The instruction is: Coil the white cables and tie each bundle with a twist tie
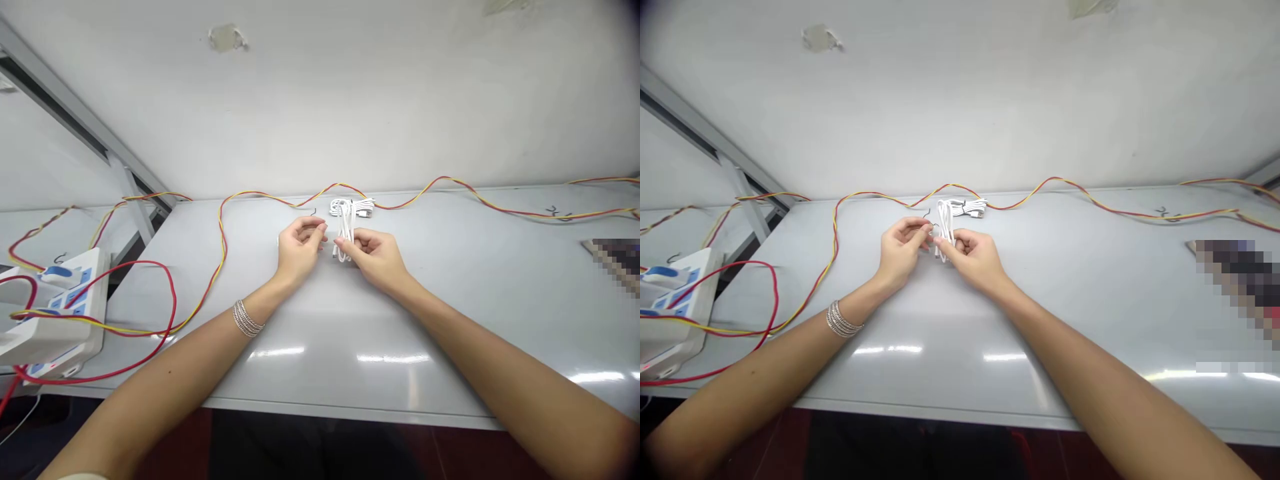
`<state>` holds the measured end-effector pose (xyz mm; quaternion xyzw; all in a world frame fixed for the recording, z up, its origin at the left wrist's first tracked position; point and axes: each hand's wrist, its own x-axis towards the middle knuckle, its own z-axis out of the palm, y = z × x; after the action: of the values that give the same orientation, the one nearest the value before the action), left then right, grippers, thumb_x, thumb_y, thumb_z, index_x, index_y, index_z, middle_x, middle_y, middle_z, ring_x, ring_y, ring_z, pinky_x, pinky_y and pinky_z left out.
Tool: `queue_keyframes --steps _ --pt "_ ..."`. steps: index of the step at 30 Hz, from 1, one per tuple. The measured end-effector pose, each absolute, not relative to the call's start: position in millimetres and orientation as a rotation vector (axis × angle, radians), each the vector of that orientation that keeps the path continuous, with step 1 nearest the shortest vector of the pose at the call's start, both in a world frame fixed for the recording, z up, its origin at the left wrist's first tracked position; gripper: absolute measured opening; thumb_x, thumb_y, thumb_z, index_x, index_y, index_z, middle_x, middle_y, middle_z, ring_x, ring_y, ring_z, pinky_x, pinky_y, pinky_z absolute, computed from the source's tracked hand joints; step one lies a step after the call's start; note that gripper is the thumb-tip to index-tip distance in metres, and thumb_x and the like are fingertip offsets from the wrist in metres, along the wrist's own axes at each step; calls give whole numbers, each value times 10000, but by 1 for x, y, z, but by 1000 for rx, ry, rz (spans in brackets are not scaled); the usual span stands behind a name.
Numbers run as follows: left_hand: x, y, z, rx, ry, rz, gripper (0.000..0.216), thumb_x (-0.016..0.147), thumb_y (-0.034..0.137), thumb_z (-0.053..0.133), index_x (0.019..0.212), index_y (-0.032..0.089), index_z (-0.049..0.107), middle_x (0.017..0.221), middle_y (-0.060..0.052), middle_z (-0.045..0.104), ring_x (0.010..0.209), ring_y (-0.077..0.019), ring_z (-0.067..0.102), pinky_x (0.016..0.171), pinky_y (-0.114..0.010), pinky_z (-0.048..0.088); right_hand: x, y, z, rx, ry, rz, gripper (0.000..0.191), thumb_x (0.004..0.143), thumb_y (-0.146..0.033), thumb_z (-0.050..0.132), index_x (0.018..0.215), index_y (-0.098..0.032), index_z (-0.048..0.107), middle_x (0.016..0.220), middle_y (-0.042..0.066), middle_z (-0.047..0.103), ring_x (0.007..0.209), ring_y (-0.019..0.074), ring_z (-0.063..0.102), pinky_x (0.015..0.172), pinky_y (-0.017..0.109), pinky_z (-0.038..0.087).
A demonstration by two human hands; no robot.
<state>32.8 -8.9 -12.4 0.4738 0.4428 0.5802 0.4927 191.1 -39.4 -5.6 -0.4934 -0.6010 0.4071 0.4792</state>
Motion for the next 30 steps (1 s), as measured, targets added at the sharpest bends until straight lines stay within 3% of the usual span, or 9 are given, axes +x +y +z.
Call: queue_keyframes --steps 3,6,12,16,19,22,27,30 --pt "32 -12 -9 1183 1031 1348 268 797 355 836 879 144 693 779 -34 705 582 -103 617 505 -208 472 191 -39 -6 -1213 -1467 986 531 810 -598 747 599 -213 448 554 -59 330 557 93 292 535 276 247" --pt "31 -16 -5 1235 953 1272 345 771 443 857 859 142 713 725 -22 677 525 -88 552 469 -215 426 191 -38 -6 -1225 -1473 999 487 752 -581 808 623 -206 525 542 -73 318 547 89 288 533 275 259" --pt "31 -18 -5 1313 868 1239 344 665 391 926 799 141 730 734 -19 687 635 -117 599 585 -227 487 190 -38 -5 -1300 -1524 984 468 632 -585 898 709 -182 673 513 -91 321 528 80 269 518 274 228" --pt "30 -15 -8 1234 914 1250 251 758 373 829 790 137 752 767 -48 729 683 -142 638 655 -247 526 190 -38 -4 -1261 -1469 1074 462 717 -608 838 830 -172 733 510 -88 338 515 86 278 515 275 245" --pt "30 -12 -10 1157 909 1233 234 772 359 800 845 138 773 833 -64 765 707 -157 665 679 -264 555 191 -36 -5 -1217 -1410 1116 492 775 -655 775 827 -169 718 529 -60 408 516 94 309 501 277 241" --pt "30 -12 -10 1106 902 1238 242 782 358 795 872 135 761 821 -63 769 711 -165 689 676 -266 572 191 -33 -7 -1183 -1322 1163 544 747 -707 772 811 -176 675 569 -48 468 496 81 317 471 268 227" --pt "30 -14 -7 1030 922 1185 358 818 422 793 1019 135 722 748 -54 745 599 -174 690 591 -281 579 191 -32 -8 -1153 -1188 1196 563 702 -713 810 802 -211 575 532 -92 416 430 65 316 422 255 223" --pt "30 -15 -7 1035 905 1214 364 798 434 823 970 133 710 738 -41 721 591 -167 679 568 -279 573 191 -32 -6 -1145 -1174 1221 554 713 -695 812 807 -229 527 503 -112 400 395 64 322 402 249 224"
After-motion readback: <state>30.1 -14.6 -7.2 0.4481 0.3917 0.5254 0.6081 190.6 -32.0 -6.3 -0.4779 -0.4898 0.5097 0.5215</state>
